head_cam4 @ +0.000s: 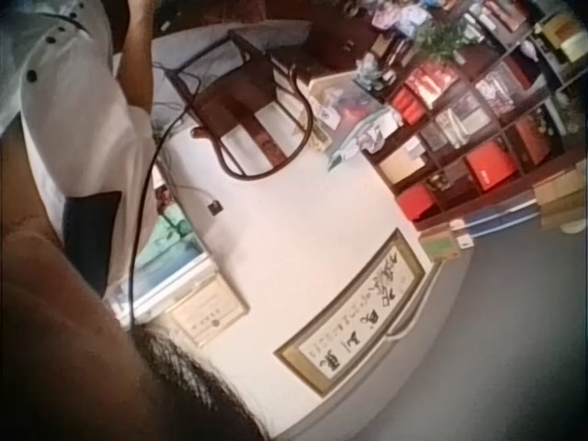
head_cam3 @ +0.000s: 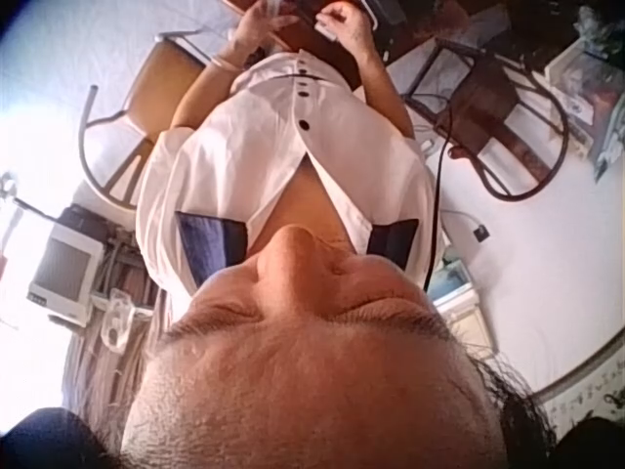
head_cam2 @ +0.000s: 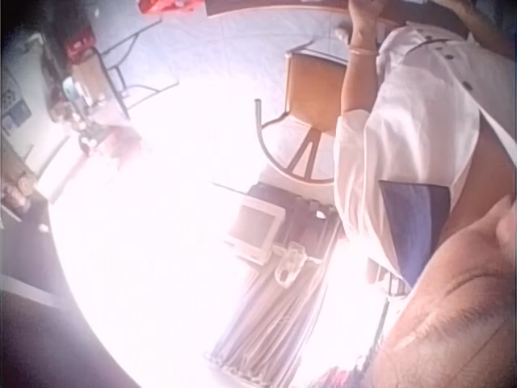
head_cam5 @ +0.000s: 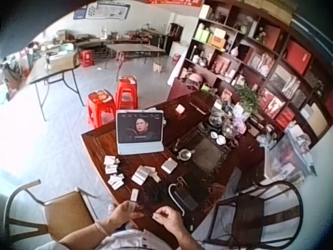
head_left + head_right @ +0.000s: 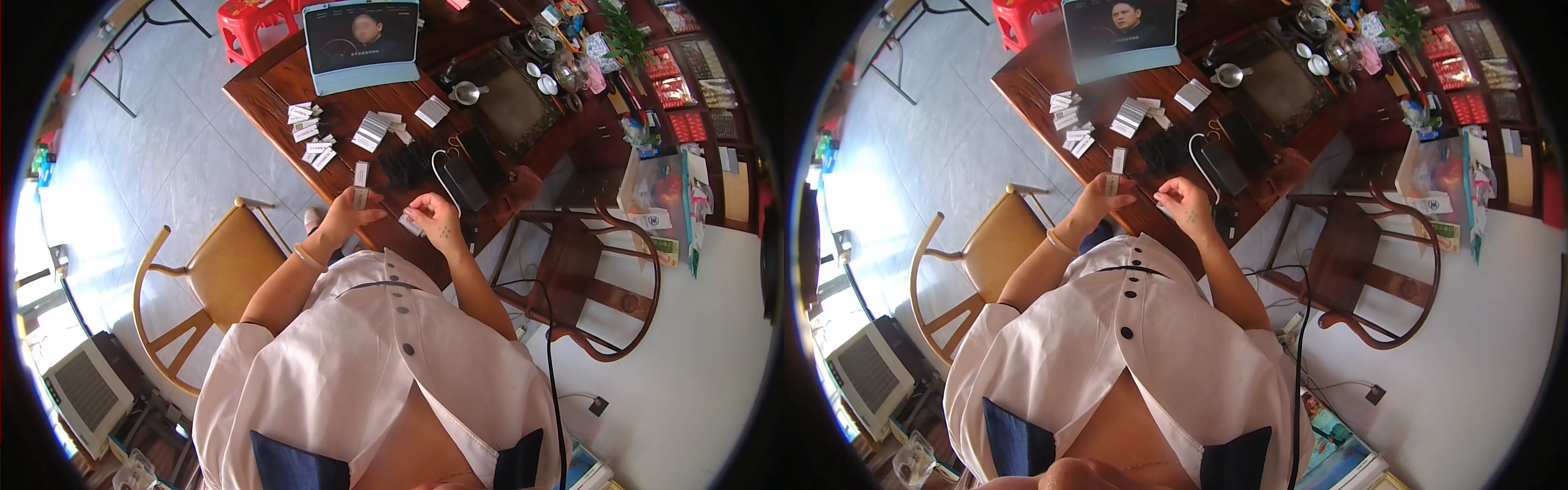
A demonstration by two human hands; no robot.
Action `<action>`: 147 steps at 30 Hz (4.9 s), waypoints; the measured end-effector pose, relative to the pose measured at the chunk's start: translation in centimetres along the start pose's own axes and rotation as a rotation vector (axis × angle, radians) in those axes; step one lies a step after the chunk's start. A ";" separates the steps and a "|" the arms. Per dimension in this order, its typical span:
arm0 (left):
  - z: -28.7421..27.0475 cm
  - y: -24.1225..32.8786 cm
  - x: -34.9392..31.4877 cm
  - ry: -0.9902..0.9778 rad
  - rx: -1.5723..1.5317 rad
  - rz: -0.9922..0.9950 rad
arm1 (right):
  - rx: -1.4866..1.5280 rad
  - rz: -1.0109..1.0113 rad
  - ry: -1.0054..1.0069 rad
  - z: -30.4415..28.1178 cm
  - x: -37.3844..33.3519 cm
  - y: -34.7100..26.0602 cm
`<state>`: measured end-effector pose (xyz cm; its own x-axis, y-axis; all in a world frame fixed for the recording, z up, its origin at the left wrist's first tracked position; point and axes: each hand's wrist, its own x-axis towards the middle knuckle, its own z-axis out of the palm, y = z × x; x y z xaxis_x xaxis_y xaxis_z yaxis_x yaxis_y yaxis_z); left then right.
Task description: Attaching white labels to small black elastic bands at a table.
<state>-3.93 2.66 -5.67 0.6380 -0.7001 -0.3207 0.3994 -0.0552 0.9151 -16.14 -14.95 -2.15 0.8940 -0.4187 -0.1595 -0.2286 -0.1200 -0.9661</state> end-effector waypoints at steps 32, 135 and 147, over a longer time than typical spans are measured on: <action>1.7 4.3 -2.1 0.042 -0.009 -0.085 | -0.551 -0.524 0.048 3.3 -1.2 -4.8; 3.0 5.3 -3.3 -0.235 -0.086 0.025 | -0.282 -0.487 0.179 3.0 -0.9 -7.8; 2.8 6.0 -4.0 -0.241 -0.022 -0.043 | 0.218 -0.132 -0.093 1.0 -0.6 -6.6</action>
<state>-5.90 3.15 1.77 0.4462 -0.8470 -0.2889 0.4385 -0.0745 0.8956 -14.77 -13.01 4.17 0.9444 -0.3266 -0.0373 -0.0282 0.0325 -0.9991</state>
